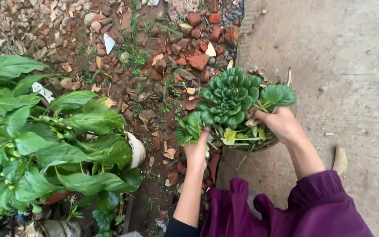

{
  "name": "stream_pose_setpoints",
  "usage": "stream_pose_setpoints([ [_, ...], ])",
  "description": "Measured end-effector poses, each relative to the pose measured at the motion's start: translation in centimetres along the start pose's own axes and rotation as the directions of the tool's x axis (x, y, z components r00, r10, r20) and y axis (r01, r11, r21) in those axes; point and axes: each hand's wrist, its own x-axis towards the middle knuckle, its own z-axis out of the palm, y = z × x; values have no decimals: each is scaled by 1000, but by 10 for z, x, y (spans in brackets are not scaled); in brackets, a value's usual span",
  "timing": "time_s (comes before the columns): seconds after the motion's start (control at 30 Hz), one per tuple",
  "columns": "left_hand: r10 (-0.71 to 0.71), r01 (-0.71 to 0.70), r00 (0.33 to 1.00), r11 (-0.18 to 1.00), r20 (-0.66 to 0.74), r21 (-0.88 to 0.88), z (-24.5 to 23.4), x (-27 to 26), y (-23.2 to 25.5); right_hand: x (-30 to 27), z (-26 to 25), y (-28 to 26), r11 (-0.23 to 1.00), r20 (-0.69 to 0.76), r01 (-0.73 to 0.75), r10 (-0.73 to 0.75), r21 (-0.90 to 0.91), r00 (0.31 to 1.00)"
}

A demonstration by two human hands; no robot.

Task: Harvest and clean leafy green vegetables from an outdoor garden bed.

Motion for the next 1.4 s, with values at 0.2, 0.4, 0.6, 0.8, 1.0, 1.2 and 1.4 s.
stream_pose_setpoints([
  [0.2,481,-455,867,870,-128,189,16,-65,72,-7,0,-3,997,129,78,-78,2,989],
  [0.4,56,-71,992,988,113,135,61,-79,54,-15,4,3,980,59,107,-119,169,991],
  [0.6,315,-287,919,947,239,-146,92,-79,51,-18,-13,26,865,182,160,-275,475,944],
  [0.8,282,-130,880,917,381,-378,101,-64,58,-11,-16,31,887,375,-38,-156,460,914],
  [1.0,176,114,852,857,494,-502,92,-42,33,-7,-7,20,993,330,-40,1,112,944],
  [1.2,186,225,834,744,519,-629,89,-40,19,-10,1,29,975,285,-53,-11,216,959],
  [1.4,148,162,885,791,441,-590,104,-34,19,-5,-5,52,962,148,68,-110,265,983],
])
